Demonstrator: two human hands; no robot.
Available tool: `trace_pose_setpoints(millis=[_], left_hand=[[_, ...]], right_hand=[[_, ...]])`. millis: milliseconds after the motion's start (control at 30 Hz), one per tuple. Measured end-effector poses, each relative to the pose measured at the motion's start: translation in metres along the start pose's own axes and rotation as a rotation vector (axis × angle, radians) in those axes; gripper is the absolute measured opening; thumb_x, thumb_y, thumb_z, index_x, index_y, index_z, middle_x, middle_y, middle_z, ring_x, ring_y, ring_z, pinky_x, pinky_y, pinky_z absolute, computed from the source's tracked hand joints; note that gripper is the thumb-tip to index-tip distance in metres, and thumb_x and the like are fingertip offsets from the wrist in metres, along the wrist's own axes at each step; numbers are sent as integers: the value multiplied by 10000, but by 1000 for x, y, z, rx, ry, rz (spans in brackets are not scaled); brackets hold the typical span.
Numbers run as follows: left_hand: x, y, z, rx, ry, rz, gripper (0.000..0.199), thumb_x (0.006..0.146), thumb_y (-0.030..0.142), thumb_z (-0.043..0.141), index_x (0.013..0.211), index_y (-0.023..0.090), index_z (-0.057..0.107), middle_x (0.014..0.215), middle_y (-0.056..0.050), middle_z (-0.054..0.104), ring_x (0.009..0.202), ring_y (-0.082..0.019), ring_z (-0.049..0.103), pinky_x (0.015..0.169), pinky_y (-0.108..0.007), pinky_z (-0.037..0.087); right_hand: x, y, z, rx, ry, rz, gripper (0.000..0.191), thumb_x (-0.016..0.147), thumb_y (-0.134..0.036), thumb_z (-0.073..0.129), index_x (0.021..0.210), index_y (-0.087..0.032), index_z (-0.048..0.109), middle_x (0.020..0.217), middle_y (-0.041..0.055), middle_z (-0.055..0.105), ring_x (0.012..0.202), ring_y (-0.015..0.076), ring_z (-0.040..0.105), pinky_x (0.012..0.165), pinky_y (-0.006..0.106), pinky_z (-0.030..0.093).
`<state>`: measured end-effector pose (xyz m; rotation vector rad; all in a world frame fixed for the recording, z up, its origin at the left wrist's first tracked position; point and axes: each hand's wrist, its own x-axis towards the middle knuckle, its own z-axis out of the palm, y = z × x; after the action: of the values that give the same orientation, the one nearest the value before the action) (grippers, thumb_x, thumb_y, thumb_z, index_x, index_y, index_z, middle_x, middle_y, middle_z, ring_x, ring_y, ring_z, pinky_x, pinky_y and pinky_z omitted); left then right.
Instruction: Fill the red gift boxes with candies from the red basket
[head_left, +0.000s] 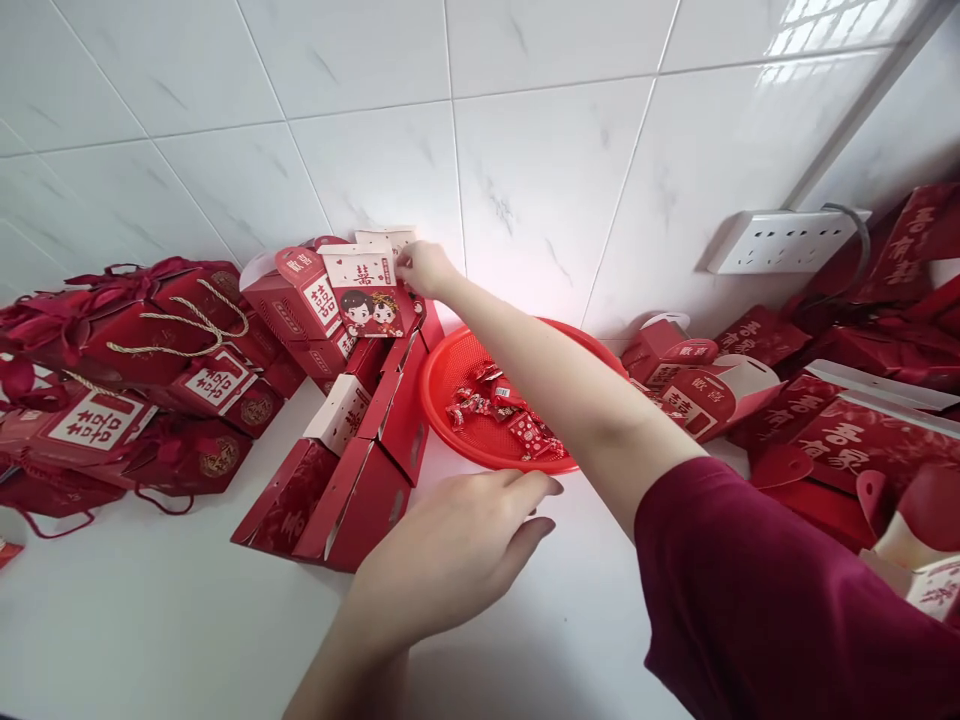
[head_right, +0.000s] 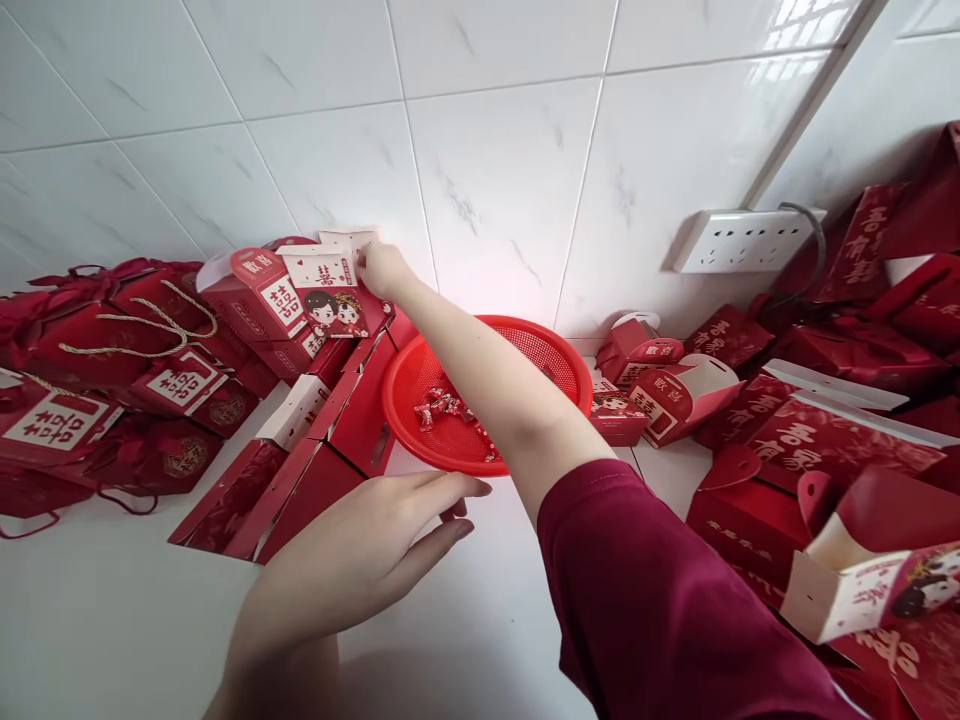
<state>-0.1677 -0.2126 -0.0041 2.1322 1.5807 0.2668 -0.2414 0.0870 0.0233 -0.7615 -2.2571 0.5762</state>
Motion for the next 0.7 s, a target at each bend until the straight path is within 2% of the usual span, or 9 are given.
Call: trace_pose_setpoints(millis=[100,167,300,367,467,567,633,700], left_hand=[[3,0,-1,25,-16,1,270,1000,319,436,1199,244,602,1165,-18,704,1049,-233,666,876,-362,515],[5,-1,-2,35,-24,-2,269,999,333,443,1202,250,599,1120,-14,708,1007,-228,669,840,-355,509],[10,-3,-1,48,-6,-16,213,989,330,446,1084,250,619,973,-7,706,879,-217,663,710,-324,478],[14,-5,2,51,3,-21,218,980,337,456,1090,260,627,961,-13,708,872,-224,664,715,-324,469],[23,-9,7,56,1,-40,274,970,358,463,1172,283,632,936,-27,719,855,-240,675,730,-331,461],[32,-15,14,63,-10,-85,349,971,386,445,1263,302,615,951,-50,730,874,-263,686,714,-329,461],[38,-18,19,88,-37,-128,429,962,421,448,1357,304,566,995,-83,730,916,-292,690,707,-335,469],[43,-20,24,135,-67,-183,536,945,454,464,1449,270,488,1016,-127,725,932,-323,692,693,-342,475]], right_hand=[[-10,15,18,-1,-37,-11,159,841,-105,571,982,-94,644,1087,155,723,1059,277,657,964,401,480],[-21,25,23,12,-50,-14,221,851,-132,570,1058,-88,635,1115,163,715,1054,277,655,951,401,483],[-61,40,13,54,-93,-40,235,877,-166,569,1092,-99,637,1121,151,712,1015,236,657,929,363,484],[-90,43,-1,73,-131,-63,175,880,-167,572,1020,-118,666,1076,125,727,970,210,663,904,334,488],[-145,44,-36,112,-186,-114,123,891,-194,579,927,-166,693,979,44,743,897,159,668,855,271,490],[-206,44,-79,151,-158,-113,200,944,-262,513,987,-190,695,987,19,740,884,141,668,825,257,490],[-243,47,-105,225,-121,-50,218,942,-306,525,1013,-196,700,1009,21,740,901,153,667,829,269,493],[-273,55,-127,178,-81,108,222,923,-341,552,985,-204,715,933,14,744,840,159,668,785,270,498]])
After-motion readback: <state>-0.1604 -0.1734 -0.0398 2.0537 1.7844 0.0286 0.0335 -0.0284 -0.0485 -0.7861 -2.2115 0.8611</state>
